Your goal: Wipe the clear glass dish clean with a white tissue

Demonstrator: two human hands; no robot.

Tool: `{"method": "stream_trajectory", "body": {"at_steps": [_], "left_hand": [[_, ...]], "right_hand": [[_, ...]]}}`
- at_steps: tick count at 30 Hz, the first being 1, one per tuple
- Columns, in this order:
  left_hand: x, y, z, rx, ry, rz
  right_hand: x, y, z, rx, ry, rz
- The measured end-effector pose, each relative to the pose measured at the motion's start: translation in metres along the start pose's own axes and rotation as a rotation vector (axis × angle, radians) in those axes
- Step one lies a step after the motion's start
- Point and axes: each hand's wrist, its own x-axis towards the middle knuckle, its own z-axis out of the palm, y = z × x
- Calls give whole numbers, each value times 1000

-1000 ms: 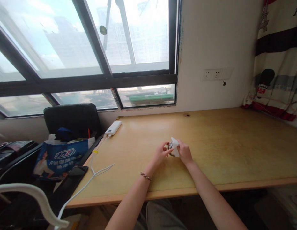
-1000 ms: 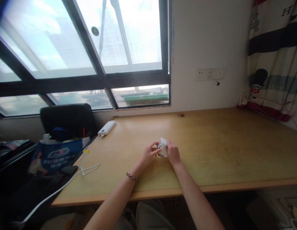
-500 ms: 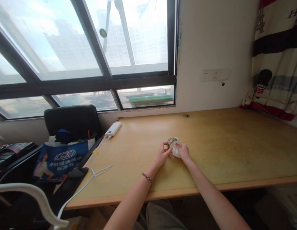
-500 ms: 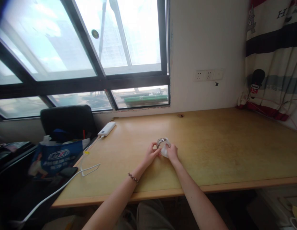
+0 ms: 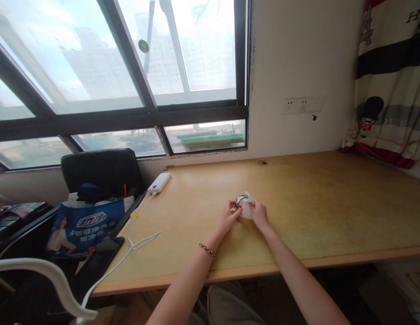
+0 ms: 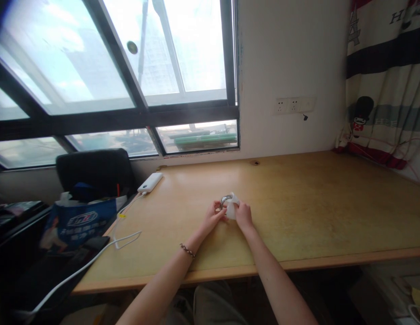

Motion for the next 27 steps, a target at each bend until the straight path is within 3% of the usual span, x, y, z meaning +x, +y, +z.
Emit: {"method": "stream_trajectory", "body": {"at_steps": [3,8,10,13,18,20,23,25,27], "left_hand": [[1,-2,2,-83,43,0],[3,-5,5,-220,113,-31],[3,-5,4,-252,125,-68],[4,-4,2,-312,134,-110],[4,2,0,-321,157,-149],[3,4,-2,-314,158,-167],[0,5,-3,-290,133,-172],[-2,5,-4,-265,112,-160],[-2,6,-3,-247,90,-150]], "right_hand": [[2,0,6,308,-98,103],[-2,-6,8,796,-395,205],[-3,-7,7,919,-483,206],[-4,-7,8,979,-496,214],[2,-3,13,871,-340,214],[5,0,9,662,-181,227],[8,5,-3,256,163,202],[8,6,-10,74,361,82],[4,4,-13,-17,445,-65]]}}
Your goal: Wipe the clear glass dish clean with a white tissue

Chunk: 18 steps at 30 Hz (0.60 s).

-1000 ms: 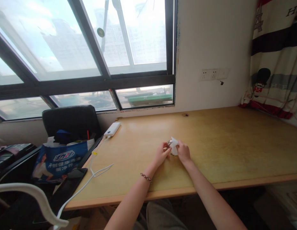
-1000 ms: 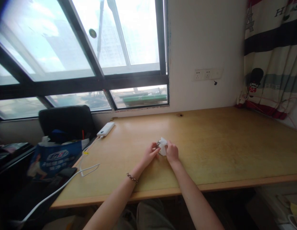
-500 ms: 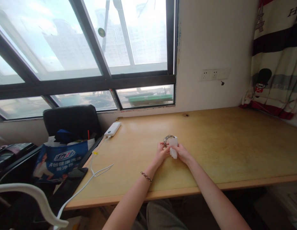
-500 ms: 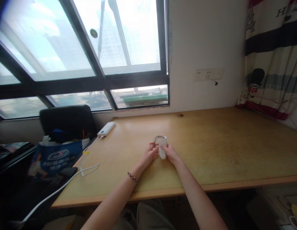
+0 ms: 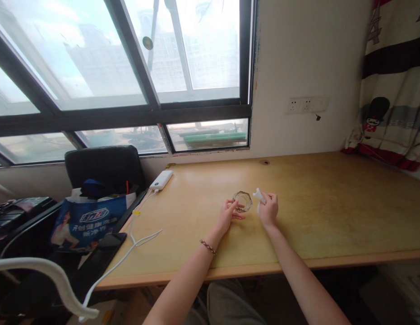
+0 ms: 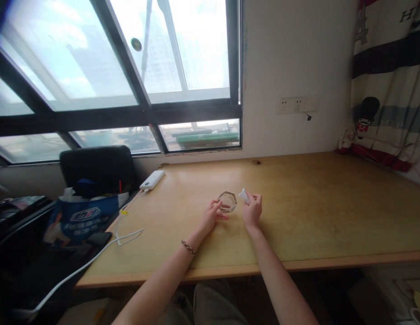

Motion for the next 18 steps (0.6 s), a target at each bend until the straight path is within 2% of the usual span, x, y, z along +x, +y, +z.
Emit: {"method": "stream_trajectory", "body": {"at_steps": [3,9,11,14,18], "left_hand": [[0,1,1,13,-14,2],[0,6,0,-7,57,24],[0,8,0,3,88,41],[-1,8,1,39,129,79],[-1,6,3,62,137,120]], "right_hand": [[-7,-9,-2,-20,-69,-178],[-17,-26,-7,-45,-378,-506],[-20,-28,-7,-68,-453,-574],[-22,-30,-6,-134,-462,-605],[-22,-33,-4,-208,-373,-592]]}}
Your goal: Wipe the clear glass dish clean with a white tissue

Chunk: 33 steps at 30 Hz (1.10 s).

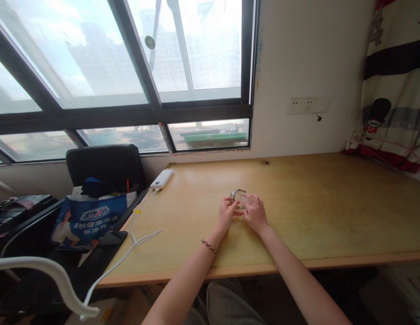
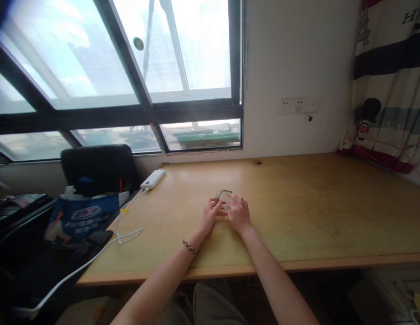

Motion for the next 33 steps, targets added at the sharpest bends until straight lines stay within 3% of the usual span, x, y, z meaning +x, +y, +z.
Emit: {"method": "stream_trajectory", "body": {"at_steps": [6,13,16,22,33], "left_hand": [[2,-3,-2,42,21,34],[3,-1,-7,13,34,-3],[4,0,-9,54,38,-56],[8,0,-14,170,198,-2],[13,-4,-20,159,191,28]], "right_hand": [[0,-7,2,85,1,-12],[1,-9,0,401,-78,-55],[1,-11,-5,314,-69,-100],[2,-21,-1,108,-29,-105],[-1,-19,-1,283,-130,-236]]}}
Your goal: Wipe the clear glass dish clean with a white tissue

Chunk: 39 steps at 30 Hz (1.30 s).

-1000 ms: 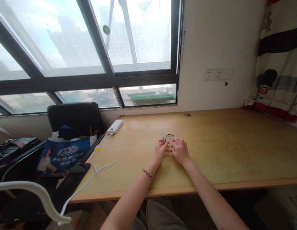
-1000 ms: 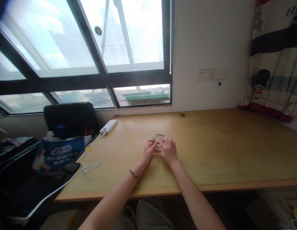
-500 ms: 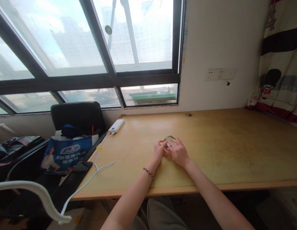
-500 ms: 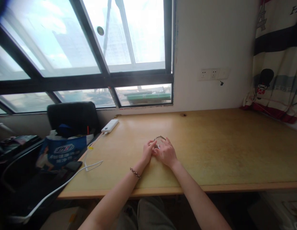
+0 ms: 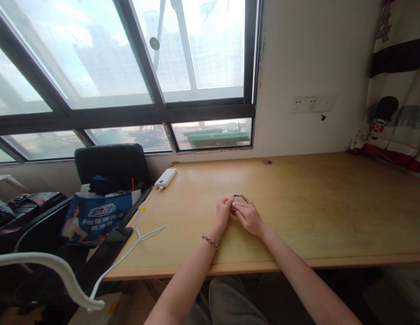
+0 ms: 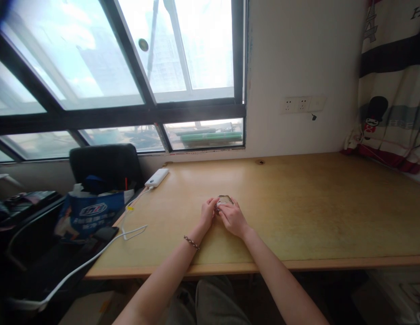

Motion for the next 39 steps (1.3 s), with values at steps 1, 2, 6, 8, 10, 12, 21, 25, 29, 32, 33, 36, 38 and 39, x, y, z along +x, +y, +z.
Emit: {"method": "stream_trajectory", "body": {"at_steps": [1,2,6,8,10,12,21,25,29,32,33,36,38,39], "left_hand": [[0,-1,0,-4,-3,5],[0,-1,0,-6,-8,9],[0,0,2,-12,-27,4],[-1,1,3,-34,-32,8],[-2,3,5,-60,-40,22],[-3,4,5,-68,-52,19],[-5,6,3,-154,-151,-11],[-7,5,5,-175,-162,-29],[-9,7,8,-150,-106,13],[-7,9,7,-127,-51,26],[-5,9,5,-110,-42,16],[-1,6,1,-57,-46,-3],[1,3,-2,-36,-41,0],[2,2,-2,-31,-32,4]], "right_hand": [[0,-1,0,-9,8,6],[0,-2,0,-31,16,19],[1,-8,3,-180,54,105],[2,-11,6,-233,85,149],[3,-12,10,-259,113,174],[3,-11,12,-262,126,173],[0,-4,-4,-44,40,43],[1,-7,-5,-143,72,141],[2,-10,3,-300,167,215],[2,-7,7,-355,182,185],[2,-6,7,-359,171,158],[1,-3,5,-343,113,51],[0,-3,5,-328,84,7],[0,-4,5,-324,77,4]]}}
